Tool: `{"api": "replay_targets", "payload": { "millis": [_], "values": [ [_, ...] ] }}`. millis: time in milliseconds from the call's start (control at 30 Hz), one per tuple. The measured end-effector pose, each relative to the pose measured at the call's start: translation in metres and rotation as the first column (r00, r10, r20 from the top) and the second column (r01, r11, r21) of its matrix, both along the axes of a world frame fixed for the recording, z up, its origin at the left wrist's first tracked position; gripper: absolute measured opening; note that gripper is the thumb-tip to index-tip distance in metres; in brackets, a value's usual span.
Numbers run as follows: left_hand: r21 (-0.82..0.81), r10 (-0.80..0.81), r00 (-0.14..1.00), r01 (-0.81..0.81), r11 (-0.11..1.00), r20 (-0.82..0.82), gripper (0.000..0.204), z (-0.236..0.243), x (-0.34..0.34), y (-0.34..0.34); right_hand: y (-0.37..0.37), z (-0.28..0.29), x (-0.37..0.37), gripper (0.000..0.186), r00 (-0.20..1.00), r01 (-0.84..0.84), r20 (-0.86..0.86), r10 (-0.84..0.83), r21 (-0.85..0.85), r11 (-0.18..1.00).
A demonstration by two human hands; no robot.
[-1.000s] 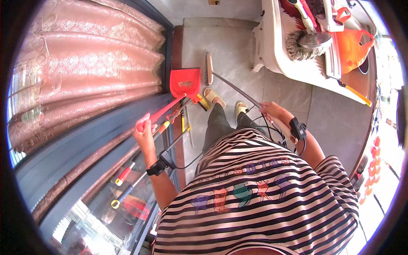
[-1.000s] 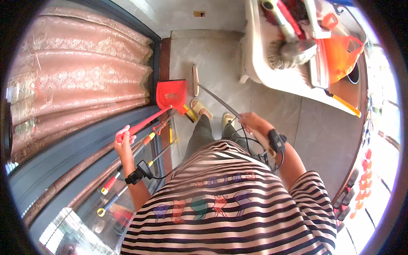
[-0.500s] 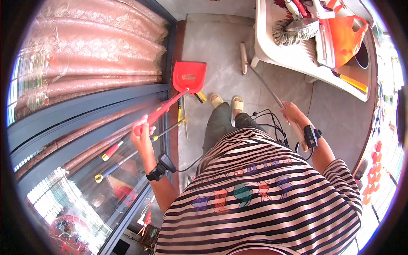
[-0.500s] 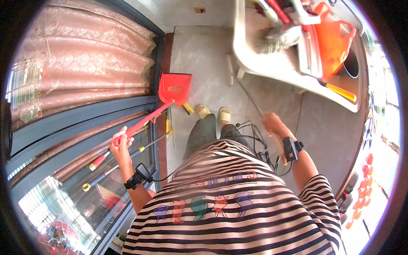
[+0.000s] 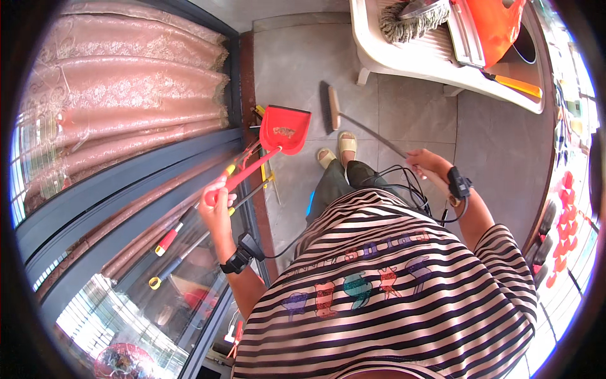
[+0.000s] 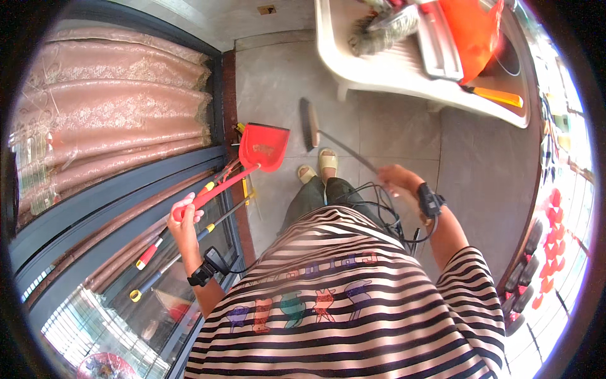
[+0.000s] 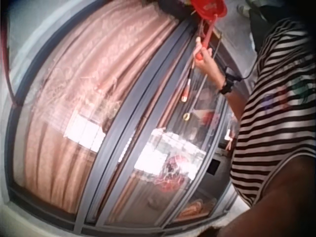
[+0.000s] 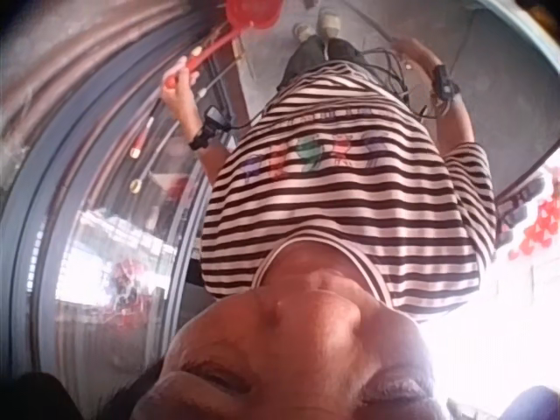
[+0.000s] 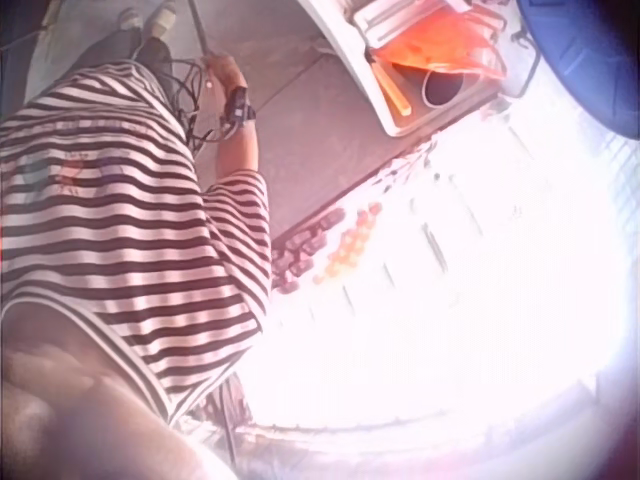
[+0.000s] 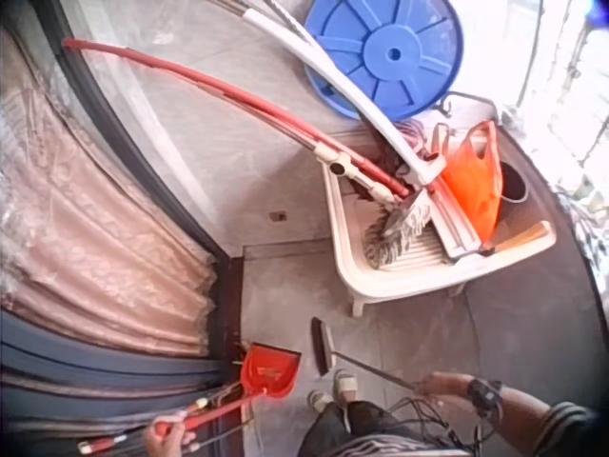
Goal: The person is sweeping the floor with a broom and dustpan.
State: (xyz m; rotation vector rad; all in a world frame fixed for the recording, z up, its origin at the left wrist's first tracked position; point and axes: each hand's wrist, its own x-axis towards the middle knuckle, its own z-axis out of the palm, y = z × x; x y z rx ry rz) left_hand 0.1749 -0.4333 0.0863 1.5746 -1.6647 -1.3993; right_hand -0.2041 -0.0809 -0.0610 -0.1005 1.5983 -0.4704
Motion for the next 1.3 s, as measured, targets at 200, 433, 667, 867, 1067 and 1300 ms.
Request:
{"api": "replay_targets", "payload": {
  "millis": [200, 433, 667, 867, 1067, 1300],
  "values": [
    [0.038, -0.093, 0.994, 0.095, 0.995, -0.053, 0.011, -0.02, 0.006, -0.009, 0.035, 0.024, 0.016, 0.044, 0.971, -0.076, -0.222, 0.092, 0.078, 0.994],
    [0.02, -0.161, 0.982, 0.164, 0.986, -0.093, 0.013, -0.026, 0.007, -0.005, 0.039, 0.086, 0.07, 0.052, 0.909, -0.203, -0.348, 0.228, 0.107, 0.973],
    [-0.025, -0.172, 0.982, 0.171, 0.985, -0.074, 0.012, -0.012, -0.003, 0.025, 0.115, 0.016, -0.003, 0.05, 0.847, -0.491, -0.274, 0.455, -0.078, 0.867],
    [-0.082, -0.109, 0.992, 0.105, 0.991, -0.055, 0.012, -0.003, -0.025, 0.095, 0.167, -0.023, -0.134, 0.02, 0.871, -0.401, -0.36, 0.334, -0.128, 0.907],
    [-0.091, 0.026, 1.0, -0.028, 0.995, -0.016, 0.012, 0.012, -0.053, 0.192, 0.181, -0.043, -0.234, 0.021, -0.315, -0.932, -0.629, 0.711, 0.346, -0.107],
    [-0.066, 0.143, 0.99, -0.143, 0.987, -0.012, 0.013, 0.017, -0.082, 0.289, 0.237, -0.064, -0.254, 0.025, -0.297, -0.87, -0.612, 0.733, 0.49, 0.057]
  ]
}}
